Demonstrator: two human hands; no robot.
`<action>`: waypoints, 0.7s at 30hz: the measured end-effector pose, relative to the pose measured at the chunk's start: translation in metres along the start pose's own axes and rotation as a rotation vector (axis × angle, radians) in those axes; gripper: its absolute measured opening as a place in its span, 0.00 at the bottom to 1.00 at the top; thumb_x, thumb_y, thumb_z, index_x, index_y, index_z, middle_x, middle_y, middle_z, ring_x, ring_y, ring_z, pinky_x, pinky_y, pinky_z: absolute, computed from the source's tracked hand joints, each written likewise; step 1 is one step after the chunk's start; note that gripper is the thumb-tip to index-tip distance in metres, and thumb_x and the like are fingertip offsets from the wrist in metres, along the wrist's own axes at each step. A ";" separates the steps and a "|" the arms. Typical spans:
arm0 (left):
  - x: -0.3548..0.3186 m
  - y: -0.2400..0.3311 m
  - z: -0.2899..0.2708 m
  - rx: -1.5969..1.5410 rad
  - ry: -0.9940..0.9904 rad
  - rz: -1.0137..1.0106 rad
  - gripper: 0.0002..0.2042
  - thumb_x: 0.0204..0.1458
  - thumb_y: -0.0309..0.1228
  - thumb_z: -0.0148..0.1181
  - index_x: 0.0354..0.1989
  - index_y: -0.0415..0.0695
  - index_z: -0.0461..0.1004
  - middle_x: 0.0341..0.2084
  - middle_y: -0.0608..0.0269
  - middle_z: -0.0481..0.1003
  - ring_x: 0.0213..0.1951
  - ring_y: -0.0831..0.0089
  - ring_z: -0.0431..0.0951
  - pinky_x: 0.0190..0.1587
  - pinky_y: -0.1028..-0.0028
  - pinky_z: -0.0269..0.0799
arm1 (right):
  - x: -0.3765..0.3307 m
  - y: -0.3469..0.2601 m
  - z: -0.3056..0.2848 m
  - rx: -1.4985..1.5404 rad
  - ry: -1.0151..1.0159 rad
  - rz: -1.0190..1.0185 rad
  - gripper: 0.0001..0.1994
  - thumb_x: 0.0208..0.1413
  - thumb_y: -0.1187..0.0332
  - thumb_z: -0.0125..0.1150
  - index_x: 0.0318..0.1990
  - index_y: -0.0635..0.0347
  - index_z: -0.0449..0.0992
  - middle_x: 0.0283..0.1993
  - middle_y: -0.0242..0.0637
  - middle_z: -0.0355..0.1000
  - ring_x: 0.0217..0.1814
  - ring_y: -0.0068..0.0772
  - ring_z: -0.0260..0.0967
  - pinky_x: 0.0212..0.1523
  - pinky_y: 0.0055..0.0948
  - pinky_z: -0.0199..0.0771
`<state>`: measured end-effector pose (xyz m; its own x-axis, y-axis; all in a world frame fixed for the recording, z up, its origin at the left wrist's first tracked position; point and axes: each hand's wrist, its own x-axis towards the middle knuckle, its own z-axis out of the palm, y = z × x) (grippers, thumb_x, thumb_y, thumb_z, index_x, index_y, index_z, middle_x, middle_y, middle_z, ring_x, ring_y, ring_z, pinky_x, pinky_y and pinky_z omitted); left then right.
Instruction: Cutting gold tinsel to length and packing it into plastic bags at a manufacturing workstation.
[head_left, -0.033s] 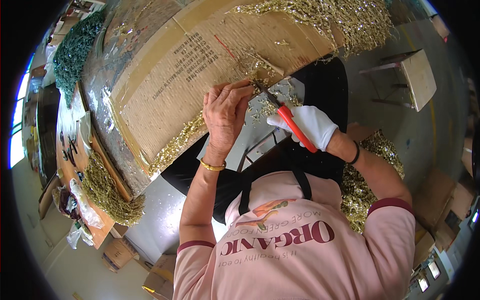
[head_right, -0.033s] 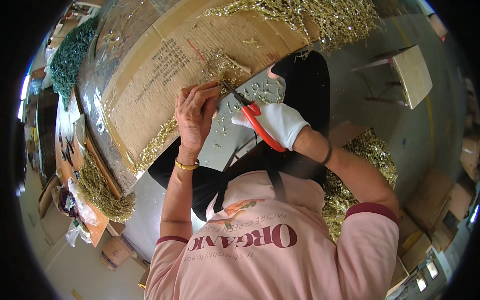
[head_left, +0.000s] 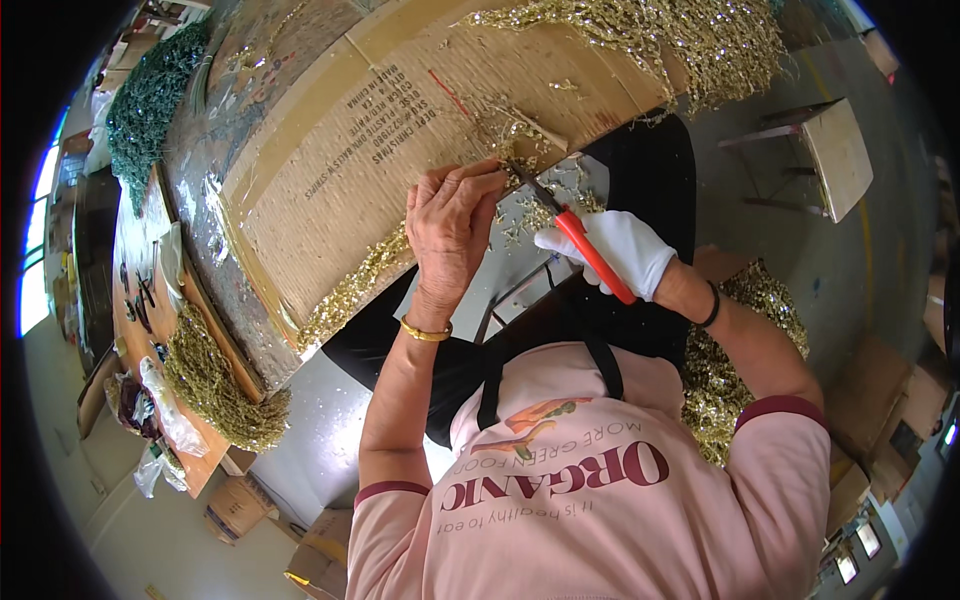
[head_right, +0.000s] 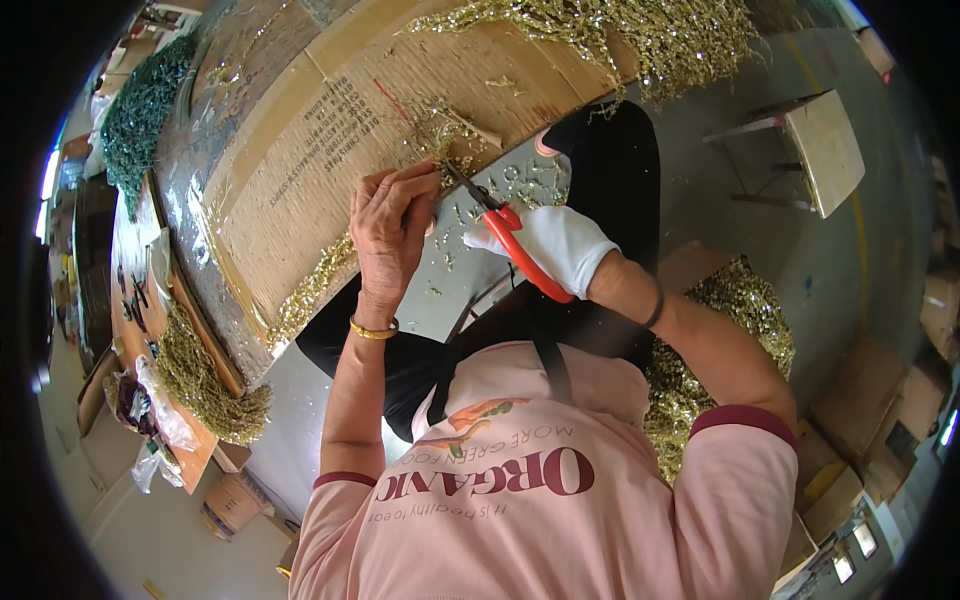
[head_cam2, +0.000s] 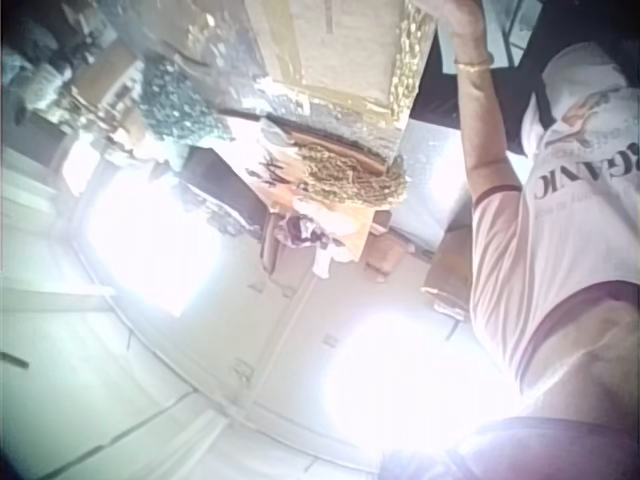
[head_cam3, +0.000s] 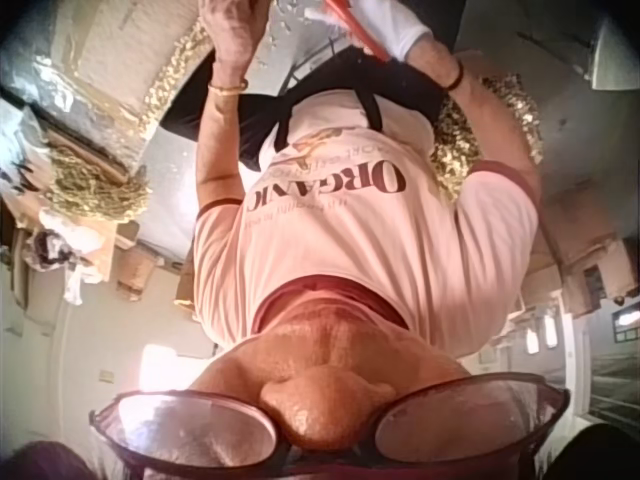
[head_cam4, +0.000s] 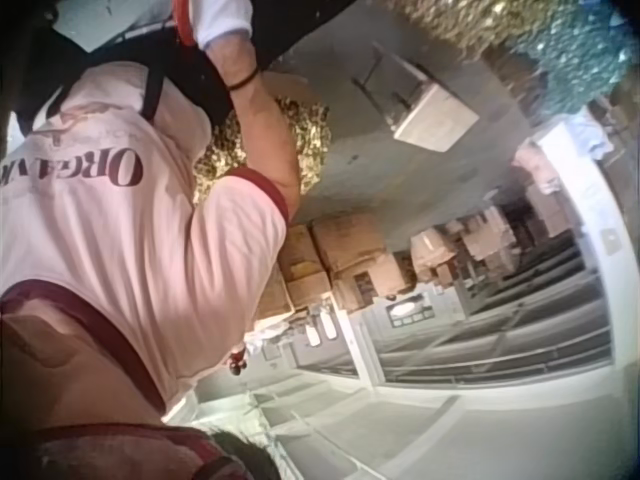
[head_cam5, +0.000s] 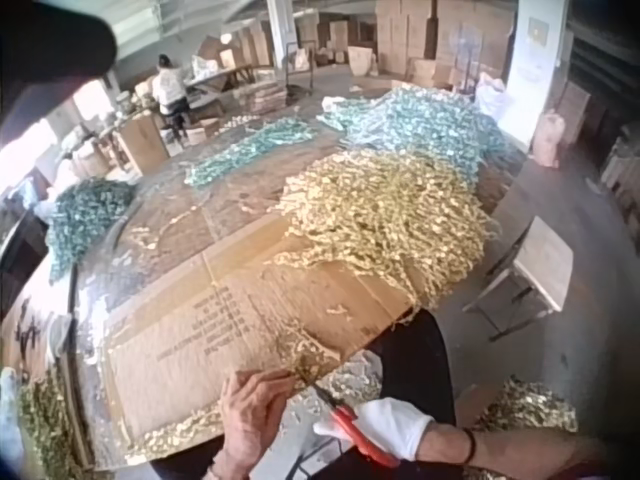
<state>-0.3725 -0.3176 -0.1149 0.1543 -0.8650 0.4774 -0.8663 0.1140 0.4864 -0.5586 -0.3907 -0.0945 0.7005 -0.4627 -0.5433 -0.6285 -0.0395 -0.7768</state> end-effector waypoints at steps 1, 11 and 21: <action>0.000 0.001 0.000 0.001 -0.003 -0.007 0.08 0.41 0.24 0.61 0.31 0.50 0.74 0.35 0.76 0.76 0.36 0.72 0.72 0.36 0.74 0.63 | -0.001 0.004 0.001 0.000 0.001 -0.001 0.24 0.51 0.43 0.52 0.27 0.60 0.71 0.13 0.28 0.61 0.10 0.23 0.58 0.13 0.24 0.60; 0.000 0.001 -0.001 -0.015 -0.007 -0.014 0.08 0.42 0.24 0.61 0.31 0.50 0.74 0.36 0.76 0.76 0.36 0.72 0.72 0.36 0.73 0.63 | -0.004 0.032 0.001 -0.229 -0.050 -0.430 0.16 0.57 0.57 0.49 0.50 0.51 0.65 0.26 0.31 0.62 0.21 0.23 0.64 0.21 0.23 0.68; -0.002 -0.001 0.000 -0.018 -0.003 -0.001 0.08 0.41 0.24 0.61 0.31 0.50 0.74 0.36 0.76 0.76 0.36 0.71 0.71 0.37 0.73 0.63 | -0.001 0.003 -0.012 0.022 -0.332 -0.015 0.19 0.59 0.61 0.46 0.58 0.48 0.60 0.32 0.33 0.62 0.22 0.26 0.65 0.25 0.25 0.71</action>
<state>-0.3717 -0.3163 -0.1161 0.1538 -0.8668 0.4744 -0.8573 0.1216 0.5002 -0.5654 -0.4005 -0.0923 0.7839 -0.1485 -0.6029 -0.6123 -0.0230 -0.7903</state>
